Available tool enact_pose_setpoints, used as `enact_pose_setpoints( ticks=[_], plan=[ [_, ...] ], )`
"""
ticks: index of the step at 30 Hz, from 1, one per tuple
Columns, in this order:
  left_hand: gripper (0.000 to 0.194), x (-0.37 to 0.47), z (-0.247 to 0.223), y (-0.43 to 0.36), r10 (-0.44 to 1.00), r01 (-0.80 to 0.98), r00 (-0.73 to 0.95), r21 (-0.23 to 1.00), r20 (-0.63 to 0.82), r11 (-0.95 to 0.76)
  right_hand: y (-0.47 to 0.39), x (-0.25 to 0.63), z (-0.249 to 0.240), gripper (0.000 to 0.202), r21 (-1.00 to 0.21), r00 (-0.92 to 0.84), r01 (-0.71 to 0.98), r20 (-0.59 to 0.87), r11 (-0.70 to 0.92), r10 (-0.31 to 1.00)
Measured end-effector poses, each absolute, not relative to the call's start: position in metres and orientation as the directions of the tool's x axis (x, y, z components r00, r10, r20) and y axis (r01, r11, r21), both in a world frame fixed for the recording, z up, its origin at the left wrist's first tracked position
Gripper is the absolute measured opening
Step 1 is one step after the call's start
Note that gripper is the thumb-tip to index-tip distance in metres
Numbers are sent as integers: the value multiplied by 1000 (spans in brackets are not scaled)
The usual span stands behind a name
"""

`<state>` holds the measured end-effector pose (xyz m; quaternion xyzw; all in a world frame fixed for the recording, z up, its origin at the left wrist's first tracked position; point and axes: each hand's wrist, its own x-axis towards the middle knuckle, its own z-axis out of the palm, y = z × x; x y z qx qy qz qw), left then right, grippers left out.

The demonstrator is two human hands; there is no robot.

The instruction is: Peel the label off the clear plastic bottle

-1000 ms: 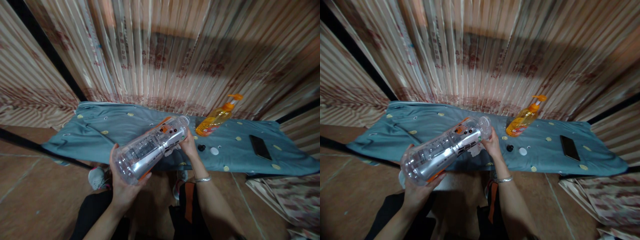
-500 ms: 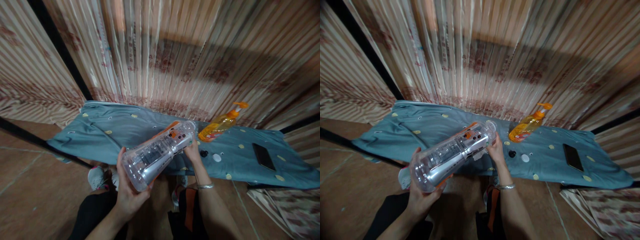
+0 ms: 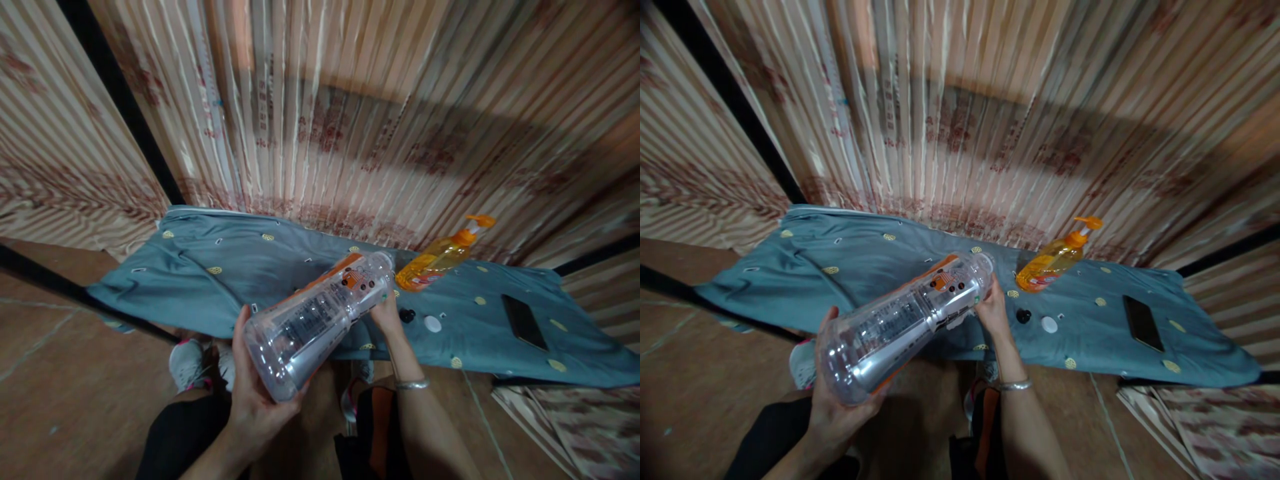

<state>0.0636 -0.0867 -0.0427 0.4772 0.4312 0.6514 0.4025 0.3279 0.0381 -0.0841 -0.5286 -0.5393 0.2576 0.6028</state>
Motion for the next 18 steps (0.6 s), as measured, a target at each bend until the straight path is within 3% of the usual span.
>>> enact_pose_setpoints(
  ticks=[4, 8, 18],
  plan=[
    [120, 64, -37, -88, 947, -104, -180, 952, 265, -286, 37, 326, -79, 48, -927, 319, 238, 355, 289, 879],
    [115, 73, -22, -94, 959, -185, -266, 972, 93, -146, 36, 324, -73, 49, -915, 280, 281, 365, 288, 888],
    [125, 72, -28, -93, 959, -133, -263, 980, 109, -148, 28, 318, -61, 66, -937, 261, 260, 300, 233, 918]
  ],
)
